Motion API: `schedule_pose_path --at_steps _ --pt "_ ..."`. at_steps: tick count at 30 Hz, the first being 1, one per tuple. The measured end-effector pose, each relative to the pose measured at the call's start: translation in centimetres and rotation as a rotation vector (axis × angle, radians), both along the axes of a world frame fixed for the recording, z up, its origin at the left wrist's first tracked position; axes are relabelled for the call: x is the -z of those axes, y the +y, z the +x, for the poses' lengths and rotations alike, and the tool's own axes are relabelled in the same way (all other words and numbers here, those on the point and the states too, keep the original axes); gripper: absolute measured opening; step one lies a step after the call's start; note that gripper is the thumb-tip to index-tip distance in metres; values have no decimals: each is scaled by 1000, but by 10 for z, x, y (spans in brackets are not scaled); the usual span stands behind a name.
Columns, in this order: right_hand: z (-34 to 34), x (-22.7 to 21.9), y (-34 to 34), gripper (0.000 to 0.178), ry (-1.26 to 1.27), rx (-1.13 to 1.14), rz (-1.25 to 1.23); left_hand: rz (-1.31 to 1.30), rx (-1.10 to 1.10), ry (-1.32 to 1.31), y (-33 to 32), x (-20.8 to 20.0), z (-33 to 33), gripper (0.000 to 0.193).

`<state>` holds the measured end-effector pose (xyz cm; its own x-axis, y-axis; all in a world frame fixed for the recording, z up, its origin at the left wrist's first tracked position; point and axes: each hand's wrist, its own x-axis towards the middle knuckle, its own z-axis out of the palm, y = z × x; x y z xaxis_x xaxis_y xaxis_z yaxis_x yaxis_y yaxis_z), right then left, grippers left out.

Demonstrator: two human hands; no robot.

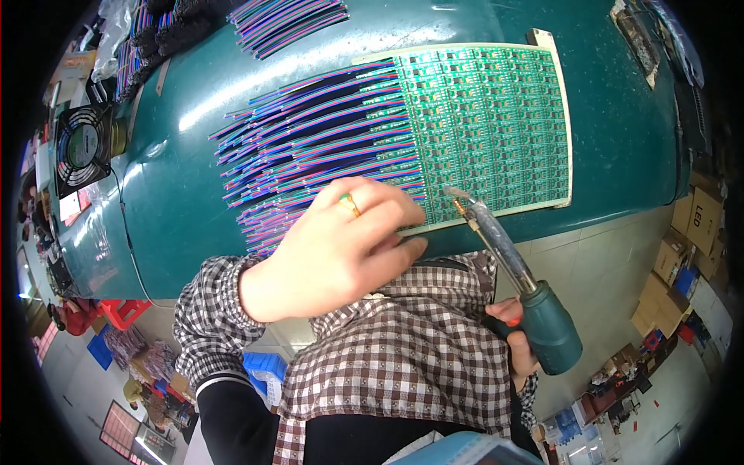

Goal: The person solders ribbon cables onto a circuit board panel by picking up the cables by hand, positioning them on the board, and applying a soldering iron to the connection points.

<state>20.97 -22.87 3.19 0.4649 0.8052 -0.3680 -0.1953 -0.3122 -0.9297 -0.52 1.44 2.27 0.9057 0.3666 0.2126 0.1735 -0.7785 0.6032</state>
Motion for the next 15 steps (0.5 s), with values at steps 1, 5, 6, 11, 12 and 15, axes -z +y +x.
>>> schedule_pose_path --at_steps 1,5,6,11,12,15 --pt "0 0 0 61 -1 2 1 -41 71 -64 1 0 -1 38" --pt "-4 -2 4 60 25 35 27 -94 62 -73 -3 2 -4 37" --pt "-4 -3 4 60 29 45 25 -59 9 -62 -5 4 -5 38" --pt "-3 -1 5 60 17 25 49 83 -113 29 -9 4 1 45" --pt "-3 -1 5 60 17 28 55 102 -114 58 -10 5 3 45" --pt "0 0 2 60 12 -5 41 81 -61 69 -1 1 4 43"
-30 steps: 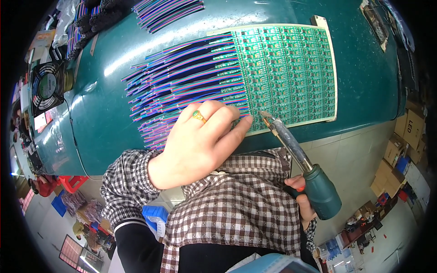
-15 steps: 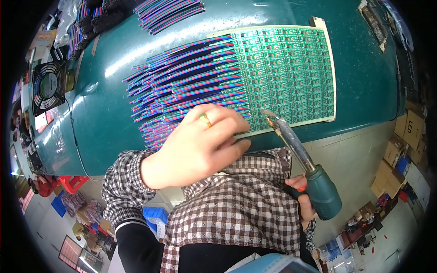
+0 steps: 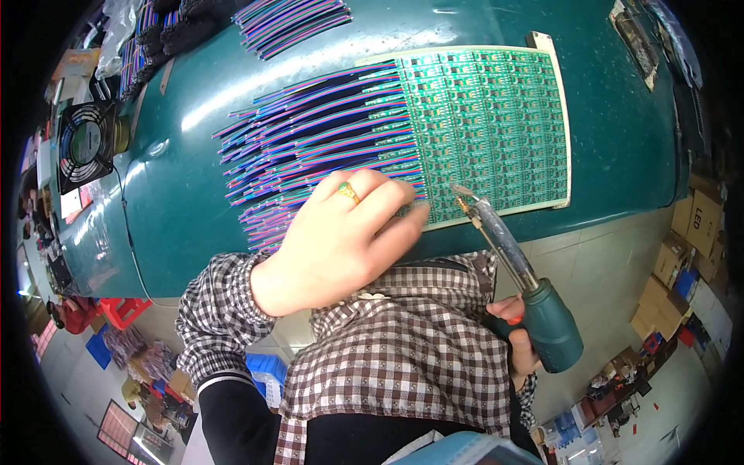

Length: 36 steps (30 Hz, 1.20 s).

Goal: The person solders ribbon cables onto a circuit board panel by picking up the cables by hand, positioning them on the board, and applying a soldering iron to the connection points.

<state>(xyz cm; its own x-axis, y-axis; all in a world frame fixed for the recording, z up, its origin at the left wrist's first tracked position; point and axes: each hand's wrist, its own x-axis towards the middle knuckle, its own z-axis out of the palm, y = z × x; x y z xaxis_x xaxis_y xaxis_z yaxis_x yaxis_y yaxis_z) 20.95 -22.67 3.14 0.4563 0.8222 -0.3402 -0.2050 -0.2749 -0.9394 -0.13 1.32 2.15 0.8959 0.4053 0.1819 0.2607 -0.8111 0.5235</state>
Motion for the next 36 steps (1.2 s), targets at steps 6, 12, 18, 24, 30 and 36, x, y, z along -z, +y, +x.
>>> schedule_pose_path --at_steps 6,12,18,24,30,36 --pt "0 4 -2 63 -75 -101 83 -11 80 -50 1 4 -6 37" --pt "3 5 -1 65 -82 -136 72 72 -68 -15 -12 7 1 40" --pt "5 6 -1 65 -89 -155 82 -64 35 -101 -1 8 -4 43" --pt "9 8 -1 64 -108 -191 94 116 3 -38 1 9 -3 40" --pt "6 8 -1 66 -109 -147 89 235 110 35 10 7 0 41" --pt "2 6 1 66 -92 -108 70 133 190 20 21 6 -2 35"
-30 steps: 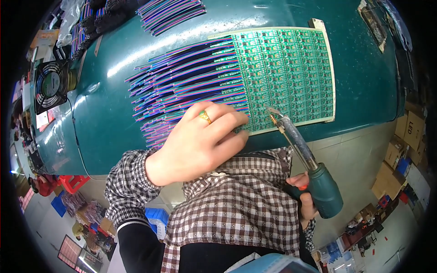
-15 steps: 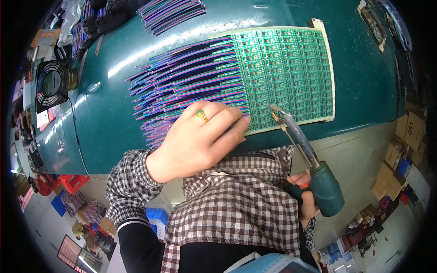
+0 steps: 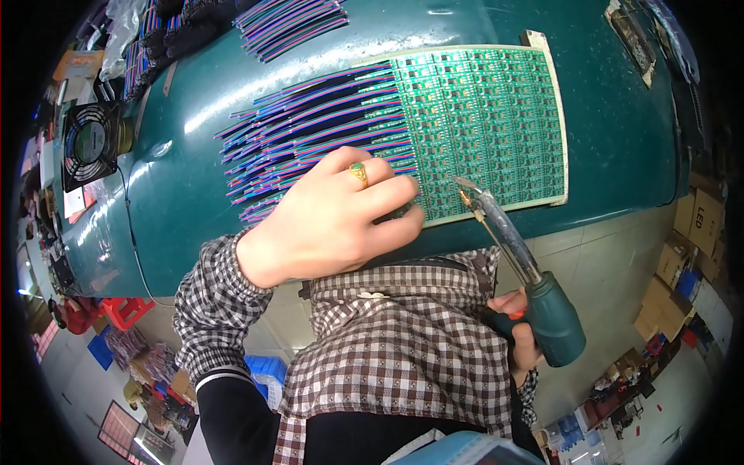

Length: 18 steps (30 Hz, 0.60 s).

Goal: The person solders ribbon cables onto a circuit board panel by picking up the cables by hand, positioning them on the board, and applying a soldering iron to the connection points.

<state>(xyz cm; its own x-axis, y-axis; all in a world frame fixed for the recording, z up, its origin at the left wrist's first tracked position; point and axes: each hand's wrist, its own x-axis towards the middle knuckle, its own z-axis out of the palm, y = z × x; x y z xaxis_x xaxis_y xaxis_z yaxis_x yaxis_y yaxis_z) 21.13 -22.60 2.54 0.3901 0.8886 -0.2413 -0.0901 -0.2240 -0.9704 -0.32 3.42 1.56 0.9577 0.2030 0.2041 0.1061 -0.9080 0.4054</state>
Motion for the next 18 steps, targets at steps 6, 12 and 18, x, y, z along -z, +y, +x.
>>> schedule_pose_path --at_steps 6,12,18 --pt "2 2 5 68 15 8 5 -112 33 -54 5 0 -7 28" --pt "2 2 10 65 79 98 50 -266 -39 -87 12 -37 -28 29" --pt "11 2 26 54 136 117 137 -175 -607 -127 95 -20 -33 25"
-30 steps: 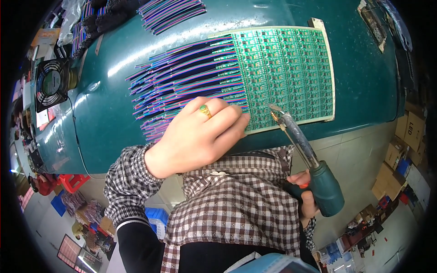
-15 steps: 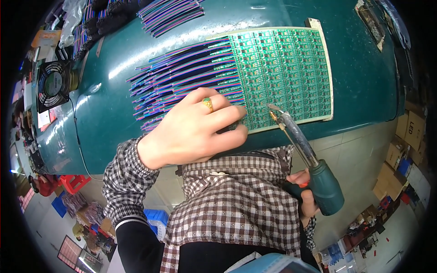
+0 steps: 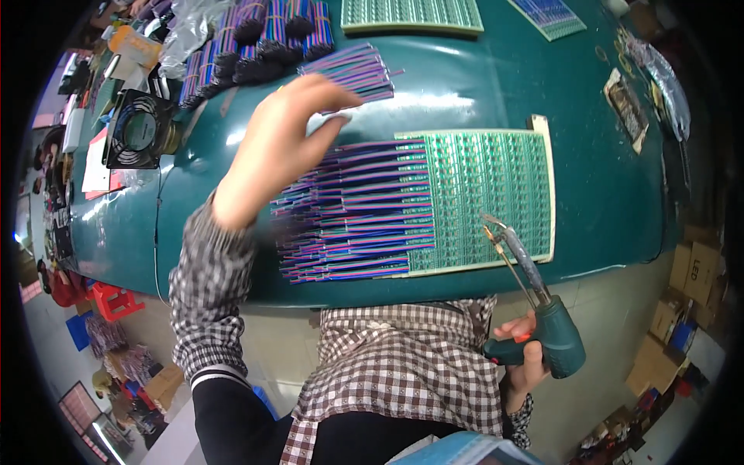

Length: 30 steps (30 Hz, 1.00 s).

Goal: The person solders ribbon cables onto a circuit board panel by picking up the cables by hand, positioning them on the board, and applying a soldering iron to the connection points.

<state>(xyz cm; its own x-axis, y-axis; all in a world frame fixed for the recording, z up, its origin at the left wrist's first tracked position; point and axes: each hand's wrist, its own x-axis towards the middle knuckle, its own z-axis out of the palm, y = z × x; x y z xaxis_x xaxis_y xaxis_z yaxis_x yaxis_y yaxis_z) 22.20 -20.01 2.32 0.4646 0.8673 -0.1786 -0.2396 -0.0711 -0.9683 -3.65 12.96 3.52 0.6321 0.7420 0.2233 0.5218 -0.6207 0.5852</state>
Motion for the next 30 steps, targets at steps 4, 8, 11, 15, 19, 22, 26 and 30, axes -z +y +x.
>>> schedule_pose_path --at_steps 4,8,11,15,19,22,26,30 --pt "3 2 -4 55 32 34 53 149 -46 35 48 49 18 17" --pt "3 1 -8 59 8 87 53 164 -66 19 56 57 24 13" --pt "7 3 -5 59 -91 48 34 183 -69 -13 58 56 22 12" --pt "7 7 -4 58 -66 49 18 66 -123 -160 58 57 19 12" --pt "4 5 -7 58 -61 48 24 96 -112 -175 53 51 18 12" --pt "3 4 -9 59 -26 70 11 -223 -168 -346 40 38 16 13" --pt "1 1 -8 56 -9 100 16 -487 -120 -376 -4 1 26 14" --pt "0 1 -10 53 36 70 -20 -403 -44 -341 -53 -13 22 16"
